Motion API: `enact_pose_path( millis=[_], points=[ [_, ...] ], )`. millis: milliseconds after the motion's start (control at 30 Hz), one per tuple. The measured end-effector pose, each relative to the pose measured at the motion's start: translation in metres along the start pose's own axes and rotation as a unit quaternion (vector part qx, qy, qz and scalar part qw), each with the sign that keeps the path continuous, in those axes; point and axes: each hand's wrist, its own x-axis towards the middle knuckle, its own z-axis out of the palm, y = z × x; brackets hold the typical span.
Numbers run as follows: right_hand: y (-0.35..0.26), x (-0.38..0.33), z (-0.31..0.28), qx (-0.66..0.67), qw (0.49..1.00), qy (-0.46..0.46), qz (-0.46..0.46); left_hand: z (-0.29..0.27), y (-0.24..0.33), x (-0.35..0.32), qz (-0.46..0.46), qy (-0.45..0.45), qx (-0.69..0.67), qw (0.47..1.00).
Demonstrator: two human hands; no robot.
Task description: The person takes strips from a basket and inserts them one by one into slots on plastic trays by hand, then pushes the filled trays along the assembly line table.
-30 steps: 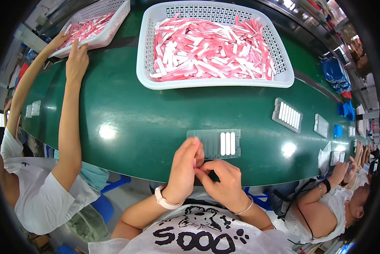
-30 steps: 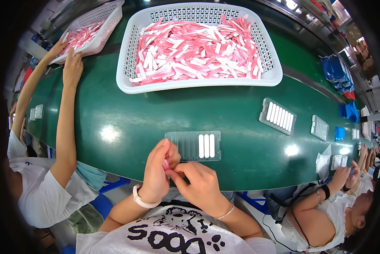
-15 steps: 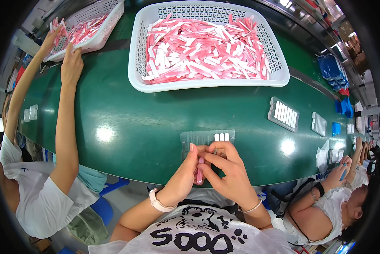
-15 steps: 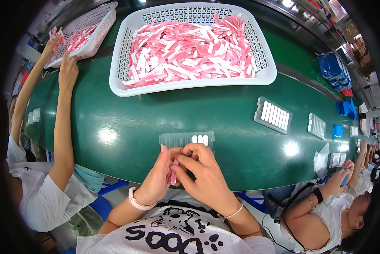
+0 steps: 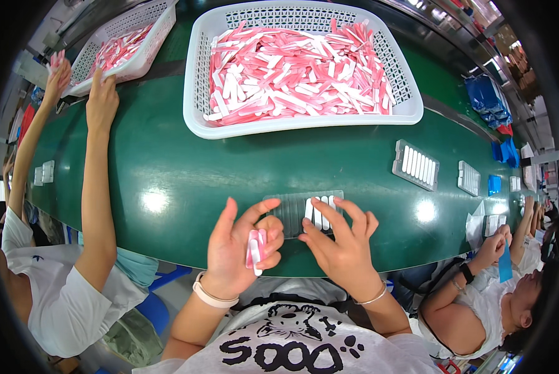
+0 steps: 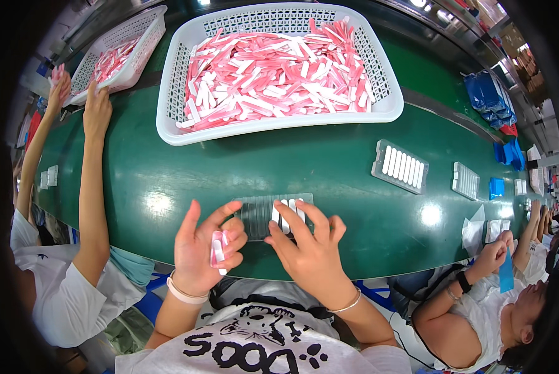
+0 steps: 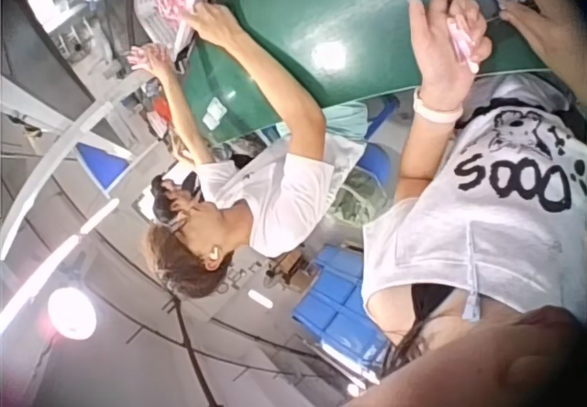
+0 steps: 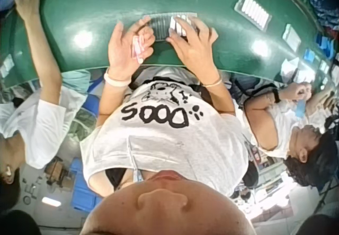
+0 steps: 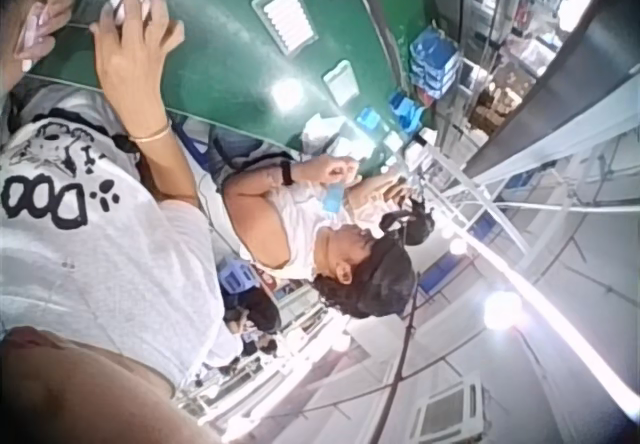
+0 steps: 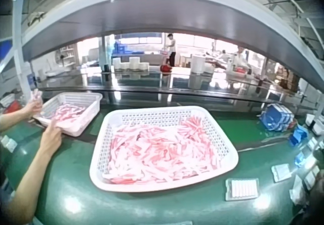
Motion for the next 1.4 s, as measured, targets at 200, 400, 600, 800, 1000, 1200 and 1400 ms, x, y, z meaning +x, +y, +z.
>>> enact_pose_path(
  millis=[200,400,600,800,1000,1200,1400],
  points=[
    [0.004,-0.005,-0.003,-0.05,0.997,-0.053,0.032,-0.015,0.006,-0.008,0.024,-0.005,-0.011,1.0],
    [0.02,-0.007,-0.016,0.01,0.992,-0.121,-0.016,-0.011,0.0,-0.008,-0.024,-0.055,0.01,0.998],
    [0.008,0.002,-0.011,0.09,0.995,-0.034,0.03,-0.006,-0.009,-0.006,-0.048,-0.102,0.062,0.992],
    [-0.017,0.018,-0.012,0.295,0.947,-0.105,0.076,0.006,-0.017,-0.008,-0.002,0.042,0.171,0.984],
    [0.0,0.021,-0.008,0.418,0.891,0.038,0.173,-0.005,-0.01,-0.006,-0.063,-0.049,0.194,0.978],
    [0.011,0.018,0.007,0.071,0.992,0.031,-0.1,-0.004,0.007,-0.015,0.163,0.042,0.044,0.985],
    [-0.005,-0.002,-0.005,-0.003,0.995,-0.081,-0.058,-0.001,0.017,-0.017,0.168,-0.004,0.051,0.984]
  ],
)
